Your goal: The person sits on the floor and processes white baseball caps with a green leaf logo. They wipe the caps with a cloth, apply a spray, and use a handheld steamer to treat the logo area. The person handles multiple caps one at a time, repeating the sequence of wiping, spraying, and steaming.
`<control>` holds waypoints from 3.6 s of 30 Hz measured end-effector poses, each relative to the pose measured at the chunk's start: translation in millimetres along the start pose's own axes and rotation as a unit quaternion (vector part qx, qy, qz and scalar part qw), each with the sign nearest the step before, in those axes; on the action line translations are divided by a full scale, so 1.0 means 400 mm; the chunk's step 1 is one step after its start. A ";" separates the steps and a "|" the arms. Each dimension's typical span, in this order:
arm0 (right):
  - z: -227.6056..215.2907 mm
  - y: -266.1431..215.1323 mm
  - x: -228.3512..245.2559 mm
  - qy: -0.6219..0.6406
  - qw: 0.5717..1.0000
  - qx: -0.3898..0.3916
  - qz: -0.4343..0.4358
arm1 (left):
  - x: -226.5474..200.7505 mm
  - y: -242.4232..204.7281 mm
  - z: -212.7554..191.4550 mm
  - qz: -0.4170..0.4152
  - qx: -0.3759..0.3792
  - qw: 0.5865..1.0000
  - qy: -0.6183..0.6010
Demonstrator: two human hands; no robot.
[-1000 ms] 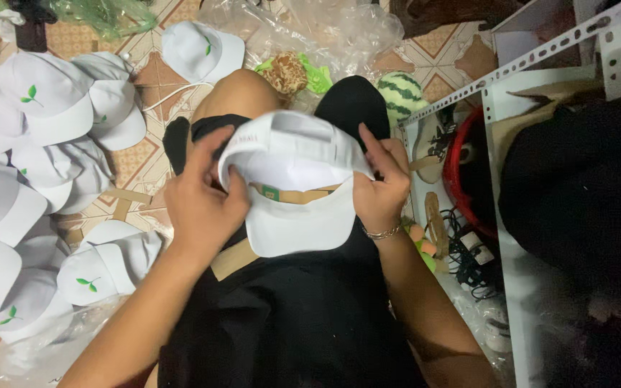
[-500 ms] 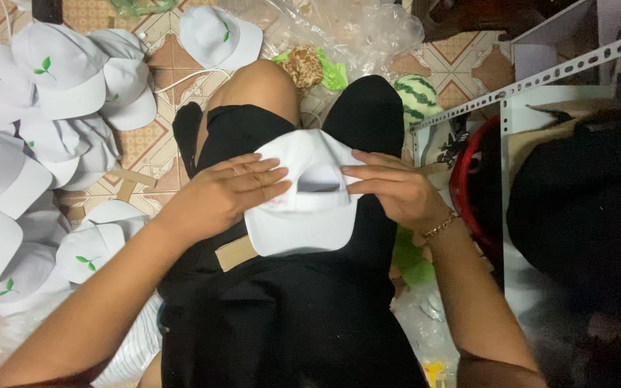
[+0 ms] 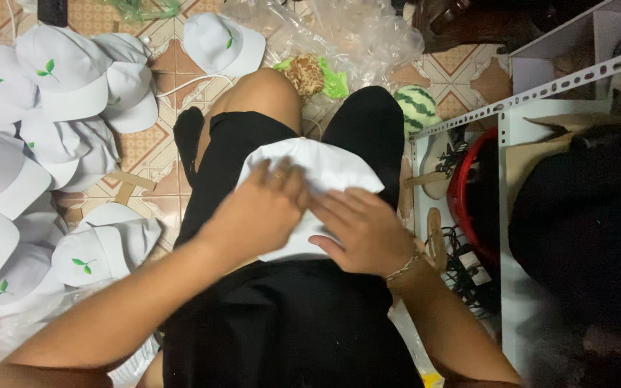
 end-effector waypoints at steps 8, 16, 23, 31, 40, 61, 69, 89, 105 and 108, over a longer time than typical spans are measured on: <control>0.042 -0.078 -0.016 0.008 0.975 -0.222 0.008 | -0.078 -0.013 0.140 -0.053 0.220 0.974 -0.014; 0.088 -0.136 -0.041 0.108 0.887 -0.258 0.367 | -0.098 -0.017 0.083 -0.055 0.157 0.977 -0.133; 0.044 -0.101 -0.001 0.532 0.729 -0.381 0.200 | -0.112 -0.034 0.053 -0.203 0.022 0.900 -0.385; 0.069 -0.034 -0.111 0.517 0.671 -0.481 0.226 | 0.072 -0.181 0.131 -0.161 -0.048 0.181 -0.969; 0.212 -0.040 -0.162 0.713 0.549 -0.399 0.179 | 0.066 -0.194 0.191 -0.180 -0.067 0.053 -0.980; 0.281 0.042 -0.041 0.322 0.928 0.109 0.149 | 0.728 -0.522 0.628 -0.277 -0.477 0.081 -0.830; 0.328 0.029 -0.079 0.389 0.885 0.127 0.220 | 0.911 -0.618 0.913 -0.312 -0.498 0.073 -0.806; 0.683 0.162 -0.434 0.237 0.886 0.183 0.355 | 0.730 -0.285 0.214 -0.417 -0.342 0.436 -0.721; 1.074 0.509 -1.121 0.411 0.734 -0.262 0.473 | 0.737 0.220 0.329 -0.524 -0.214 0.260 -0.782; 1.090 0.567 -1.143 0.438 0.733 -0.283 0.437 | 0.740 0.235 0.324 -0.528 -0.213 0.288 -0.770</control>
Point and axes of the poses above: each hand's wrist, its own y-axis towards the middle knuckle, its own z-axis out of the palm, x = y × z, the point moved 4 cm from there along y, towards the middle knuckle, and after that the axes turned 12 degrees about -z, right-handed, at the moved point
